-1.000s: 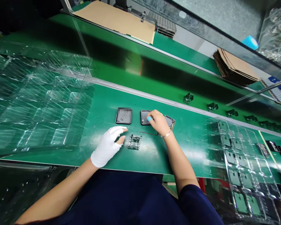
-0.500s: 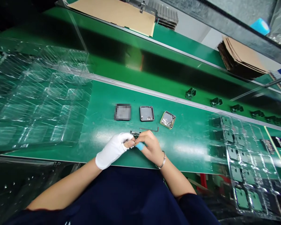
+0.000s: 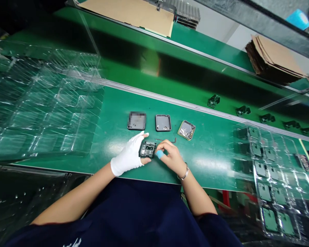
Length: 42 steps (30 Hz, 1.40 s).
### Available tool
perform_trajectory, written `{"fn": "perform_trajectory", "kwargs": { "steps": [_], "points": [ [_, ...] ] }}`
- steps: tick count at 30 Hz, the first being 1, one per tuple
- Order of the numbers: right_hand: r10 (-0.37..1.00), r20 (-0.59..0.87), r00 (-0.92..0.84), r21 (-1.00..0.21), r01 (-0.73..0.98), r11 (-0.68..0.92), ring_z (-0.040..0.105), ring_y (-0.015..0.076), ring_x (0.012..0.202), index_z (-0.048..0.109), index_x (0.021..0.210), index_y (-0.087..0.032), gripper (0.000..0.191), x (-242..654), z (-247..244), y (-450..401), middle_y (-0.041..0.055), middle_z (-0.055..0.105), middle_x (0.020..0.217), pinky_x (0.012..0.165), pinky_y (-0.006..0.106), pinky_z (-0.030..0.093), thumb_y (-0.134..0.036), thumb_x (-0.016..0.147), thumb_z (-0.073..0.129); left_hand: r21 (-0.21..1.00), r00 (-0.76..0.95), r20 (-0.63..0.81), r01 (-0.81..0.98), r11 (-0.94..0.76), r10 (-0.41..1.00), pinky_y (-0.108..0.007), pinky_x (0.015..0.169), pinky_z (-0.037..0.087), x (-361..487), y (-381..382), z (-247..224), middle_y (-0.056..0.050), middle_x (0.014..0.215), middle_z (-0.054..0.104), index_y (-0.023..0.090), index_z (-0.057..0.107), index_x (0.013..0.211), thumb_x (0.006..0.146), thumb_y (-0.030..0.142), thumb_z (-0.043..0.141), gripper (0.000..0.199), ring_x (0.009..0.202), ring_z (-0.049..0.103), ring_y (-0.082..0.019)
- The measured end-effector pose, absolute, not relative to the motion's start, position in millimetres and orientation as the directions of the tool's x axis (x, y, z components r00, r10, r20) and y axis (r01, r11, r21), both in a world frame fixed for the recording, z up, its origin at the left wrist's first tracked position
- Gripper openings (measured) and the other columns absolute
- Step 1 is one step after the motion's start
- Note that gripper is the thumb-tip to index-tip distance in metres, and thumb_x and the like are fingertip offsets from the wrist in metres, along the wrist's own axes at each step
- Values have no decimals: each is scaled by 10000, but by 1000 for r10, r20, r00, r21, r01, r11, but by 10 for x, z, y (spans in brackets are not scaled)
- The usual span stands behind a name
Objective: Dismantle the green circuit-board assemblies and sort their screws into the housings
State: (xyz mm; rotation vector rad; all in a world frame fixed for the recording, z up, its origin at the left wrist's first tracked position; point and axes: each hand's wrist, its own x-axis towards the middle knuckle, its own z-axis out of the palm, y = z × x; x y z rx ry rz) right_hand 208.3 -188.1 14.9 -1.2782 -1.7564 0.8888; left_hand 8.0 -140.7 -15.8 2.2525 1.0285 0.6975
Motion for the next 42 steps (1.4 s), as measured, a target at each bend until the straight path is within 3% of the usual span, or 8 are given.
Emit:
{"fn": "perform_trajectory", "kwargs": {
  "steps": [3,6,13,19,28,32,37,42],
  "points": [
    [934,262,-243,-743,567,355,562,170,824,577,829,-205,113,2093,65,-1827,37,620,840,774,311,442,-153,877,488,761,582,89,484,-432,809,-461,984,462,160,-1414,-265,-146,1227,569,173,473,1232,769,415,603,538,1178,543,-305],
    [922,241,-302,-636,669,385,568,191,859,584,853,-200,123,2102,6,-1803,48,635,864,796,332,420,-140,877,479,779,557,121,459,-426,822,-424,920,504,221,-1436,-252,-115,1120,590,175,498,1162,798,313,541,392,1057,593,-256],
    [929,150,-338,-534,763,364,549,211,880,588,900,-189,171,2120,-40,-1835,64,635,911,803,339,408,-93,822,470,609,594,325,463,-643,736,-441,850,515,241,-1459,-128,-129,1022,596,147,532,1098,760,250,541,354,974,592,-277],
    [925,148,-351,-497,782,376,532,226,846,588,884,-184,198,2099,-73,-1829,79,624,892,788,354,437,-74,780,460,507,612,342,519,-689,713,-453,818,513,262,-1520,-152,-147,998,604,124,551,1065,730,237,557,353,955,595,-307],
    [967,78,-243,-634,737,236,619,177,870,588,958,-204,187,2063,58,-1873,42,682,925,797,294,486,-113,855,461,798,696,26,418,-434,717,-377,876,513,159,-1385,46,-92,1109,613,182,486,1152,817,398,547,404,1011,602,-229],
    [957,-5,-290,-496,832,249,606,201,901,593,937,-202,200,1988,148,-1876,50,686,946,757,297,478,-85,812,488,619,716,-33,562,-548,698,-410,950,466,185,-1302,159,-37,865,653,185,585,893,854,236,469,132,828,616,-198],
    [945,-41,-325,-390,876,284,585,211,894,577,940,-195,249,1916,206,-1862,63,674,943,733,298,468,-51,775,458,437,740,18,599,-671,673,-422,1082,366,250,-1320,176,-15,751,654,177,600,795,842,176,482,128,704,606,-170],
    [933,-26,-359,-402,858,319,578,220,859,571,884,-176,214,1891,208,-1803,78,660,893,783,318,455,-49,752,462,399,722,30,626,-670,692,-446,1069,371,270,-1318,157,-12,672,620,183,580,713,821,156,479,150,684,608,-180]
  ]
}}
